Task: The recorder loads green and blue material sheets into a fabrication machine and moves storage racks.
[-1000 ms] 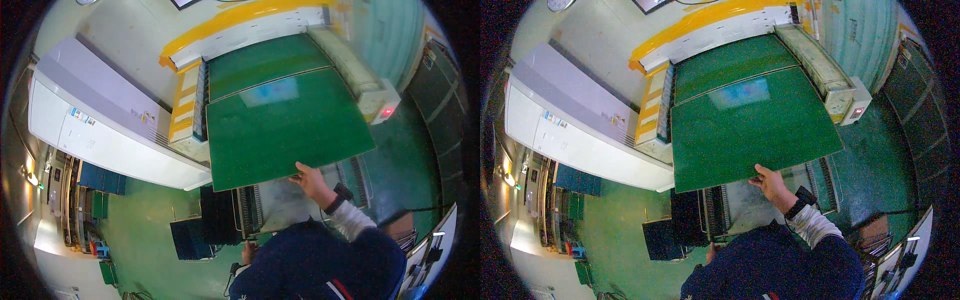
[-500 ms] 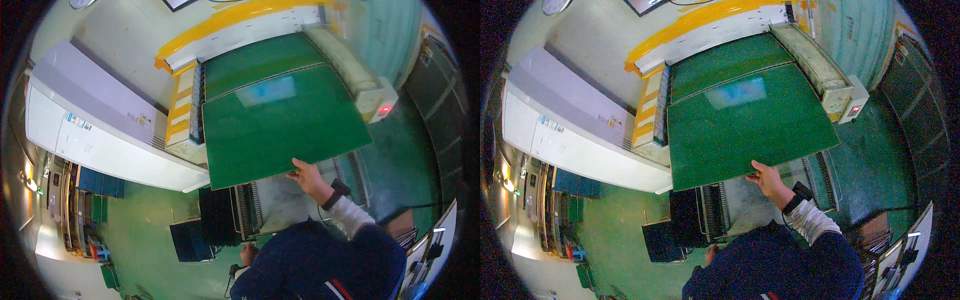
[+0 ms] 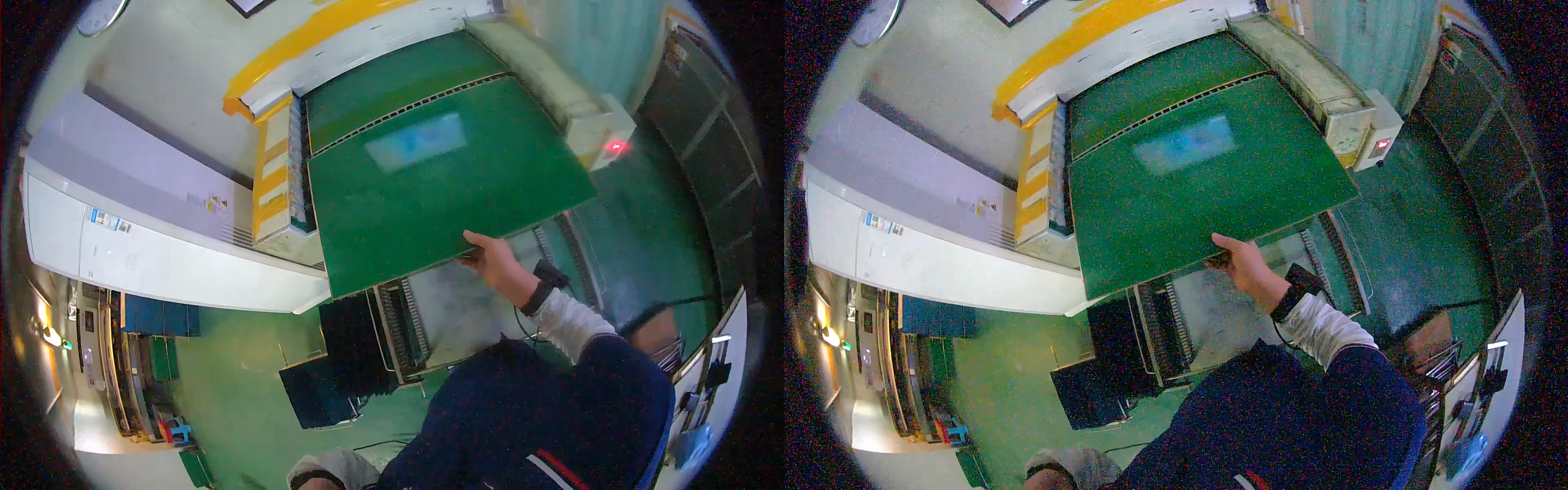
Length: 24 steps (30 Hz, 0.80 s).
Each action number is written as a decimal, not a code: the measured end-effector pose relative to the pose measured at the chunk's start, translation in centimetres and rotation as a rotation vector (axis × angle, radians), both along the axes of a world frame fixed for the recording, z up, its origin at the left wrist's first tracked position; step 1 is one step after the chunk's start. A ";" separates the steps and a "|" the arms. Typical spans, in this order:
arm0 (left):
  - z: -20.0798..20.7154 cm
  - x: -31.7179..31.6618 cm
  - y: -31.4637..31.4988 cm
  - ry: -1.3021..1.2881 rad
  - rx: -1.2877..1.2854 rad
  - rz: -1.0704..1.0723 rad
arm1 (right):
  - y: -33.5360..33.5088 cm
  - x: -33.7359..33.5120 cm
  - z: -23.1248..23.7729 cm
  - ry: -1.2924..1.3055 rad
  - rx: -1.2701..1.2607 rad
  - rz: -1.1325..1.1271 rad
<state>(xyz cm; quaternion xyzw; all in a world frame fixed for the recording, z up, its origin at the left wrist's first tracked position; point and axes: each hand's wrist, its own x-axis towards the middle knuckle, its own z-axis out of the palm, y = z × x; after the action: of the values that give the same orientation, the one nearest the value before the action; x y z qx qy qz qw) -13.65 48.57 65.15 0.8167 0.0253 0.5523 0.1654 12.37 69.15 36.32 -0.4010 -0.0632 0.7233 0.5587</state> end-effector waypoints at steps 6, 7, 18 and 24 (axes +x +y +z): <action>2.6 2.2 0.0 0.081 -0.033 -0.215 | 1.0 -0.2 -0.3 0.009 0.015 0.000; 2.2 2.8 0.1 0.045 -0.007 -0.178 | 1.2 -0.4 -0.1 0.028 0.026 -0.055; 1.7 3.4 1.1 -0.093 0.296 -0.075 | 2.8 0.1 -0.4 -0.027 0.022 0.033; 1.3 4.3 1.6 -0.181 0.510 0.030 | 3.4 -0.1 -0.2 0.011 0.072 0.023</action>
<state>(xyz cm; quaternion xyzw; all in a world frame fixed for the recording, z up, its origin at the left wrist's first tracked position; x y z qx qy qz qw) -9.37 50.16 66.45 0.7787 -0.1173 0.6140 -0.0525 12.31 72.54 36.09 -0.3759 -0.0907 0.7290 0.5649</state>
